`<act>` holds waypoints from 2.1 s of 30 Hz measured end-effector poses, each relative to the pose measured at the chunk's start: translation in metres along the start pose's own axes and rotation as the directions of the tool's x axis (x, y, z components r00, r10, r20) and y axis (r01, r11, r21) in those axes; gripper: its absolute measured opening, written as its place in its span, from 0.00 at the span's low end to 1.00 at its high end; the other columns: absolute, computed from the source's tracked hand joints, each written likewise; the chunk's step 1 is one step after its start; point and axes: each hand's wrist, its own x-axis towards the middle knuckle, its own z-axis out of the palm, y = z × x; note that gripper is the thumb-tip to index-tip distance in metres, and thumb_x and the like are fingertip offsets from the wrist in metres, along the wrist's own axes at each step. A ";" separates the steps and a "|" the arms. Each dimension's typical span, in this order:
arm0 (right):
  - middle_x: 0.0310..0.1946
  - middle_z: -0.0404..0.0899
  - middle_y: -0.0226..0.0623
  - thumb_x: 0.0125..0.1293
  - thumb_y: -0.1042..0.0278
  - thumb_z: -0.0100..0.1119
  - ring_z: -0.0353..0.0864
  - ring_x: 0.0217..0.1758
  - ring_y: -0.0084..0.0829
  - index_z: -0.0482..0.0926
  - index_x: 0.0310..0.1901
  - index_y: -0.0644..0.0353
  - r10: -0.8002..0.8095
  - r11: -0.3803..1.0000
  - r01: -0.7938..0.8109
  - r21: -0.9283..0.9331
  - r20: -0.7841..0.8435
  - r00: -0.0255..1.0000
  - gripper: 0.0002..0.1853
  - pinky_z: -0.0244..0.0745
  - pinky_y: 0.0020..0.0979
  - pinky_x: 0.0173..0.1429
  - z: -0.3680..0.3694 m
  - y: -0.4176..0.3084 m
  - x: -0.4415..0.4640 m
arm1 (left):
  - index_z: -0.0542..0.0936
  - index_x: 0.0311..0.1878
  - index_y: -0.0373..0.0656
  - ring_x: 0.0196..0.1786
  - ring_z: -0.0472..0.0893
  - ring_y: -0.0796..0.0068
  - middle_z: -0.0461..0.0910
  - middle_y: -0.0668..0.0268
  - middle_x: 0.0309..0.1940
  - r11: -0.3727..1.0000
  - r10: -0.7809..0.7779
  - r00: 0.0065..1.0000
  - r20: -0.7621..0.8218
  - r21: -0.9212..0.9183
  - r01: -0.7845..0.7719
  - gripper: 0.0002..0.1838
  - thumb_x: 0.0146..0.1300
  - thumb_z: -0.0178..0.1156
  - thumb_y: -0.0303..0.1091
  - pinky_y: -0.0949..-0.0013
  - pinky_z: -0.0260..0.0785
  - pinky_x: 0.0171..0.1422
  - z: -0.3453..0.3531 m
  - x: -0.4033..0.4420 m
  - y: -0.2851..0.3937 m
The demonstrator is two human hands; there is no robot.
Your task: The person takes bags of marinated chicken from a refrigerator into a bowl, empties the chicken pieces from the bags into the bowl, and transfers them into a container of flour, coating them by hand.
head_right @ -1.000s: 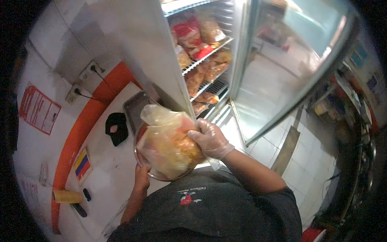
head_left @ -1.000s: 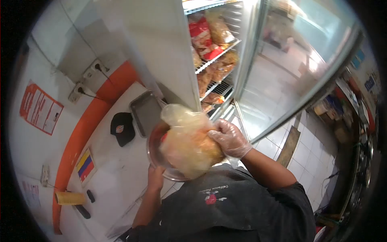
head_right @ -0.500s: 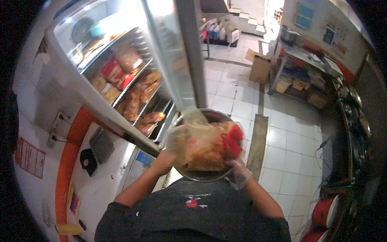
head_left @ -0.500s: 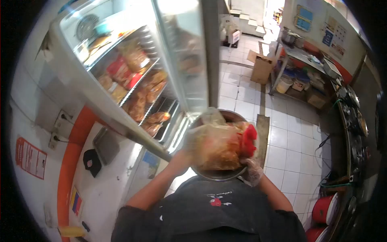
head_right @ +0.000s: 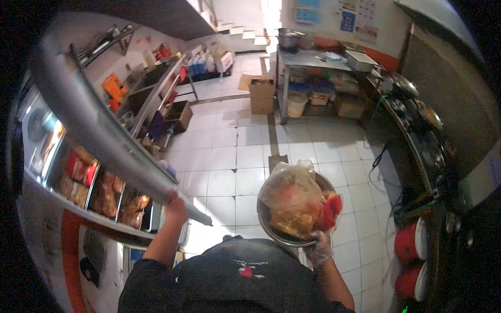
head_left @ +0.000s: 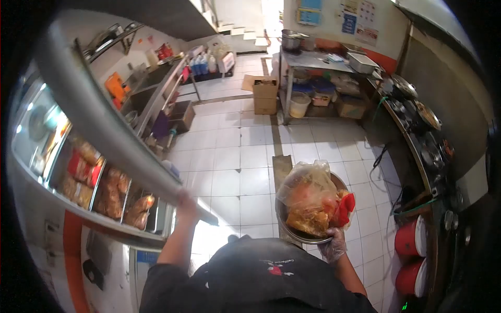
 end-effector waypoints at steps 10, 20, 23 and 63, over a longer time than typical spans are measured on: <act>0.67 0.74 0.53 0.49 0.73 0.54 0.78 0.69 0.56 0.58 0.78 0.63 -0.105 0.980 0.131 0.148 -0.170 0.980 0.47 0.74 0.59 0.77 -0.007 -0.044 0.114 | 0.70 0.78 0.42 0.87 0.43 0.39 0.47 0.41 0.85 0.963 -0.192 0.742 0.643 -0.024 0.270 0.51 0.55 0.65 0.64 0.33 0.26 0.87 0.080 -0.069 -0.035; 0.68 0.73 0.53 0.53 0.70 0.56 0.78 0.69 0.56 0.61 0.76 0.63 -0.052 0.994 0.083 0.076 -0.342 0.938 0.43 0.75 0.60 0.75 0.054 -0.127 0.273 | 0.57 0.83 0.37 0.82 0.63 0.46 0.64 0.44 0.79 0.702 0.223 0.865 0.450 -0.689 0.178 0.53 0.65 0.64 0.62 0.52 0.59 0.84 -0.013 0.369 0.121; 0.66 0.74 0.54 0.54 0.70 0.57 0.79 0.68 0.56 0.62 0.74 0.66 -0.071 0.983 0.122 0.135 -0.334 0.940 0.42 0.76 0.60 0.74 0.052 -0.139 0.317 | 0.61 0.82 0.40 0.78 0.70 0.48 0.71 0.46 0.75 0.620 0.437 0.867 0.239 -0.778 -0.098 0.48 0.67 0.66 0.56 0.53 0.63 0.82 -0.138 0.494 0.186; 0.66 0.79 0.51 0.78 0.54 0.61 0.84 0.59 0.43 0.65 0.77 0.60 0.362 0.823 -0.263 -0.503 0.109 0.926 0.33 0.80 0.47 0.60 0.189 -0.593 1.333 | 0.70 0.76 0.39 0.64 0.81 0.60 0.80 0.53 0.67 0.248 0.931 0.333 0.148 -0.927 -0.283 0.31 0.79 0.57 0.49 0.58 0.70 0.72 -0.611 1.211 0.541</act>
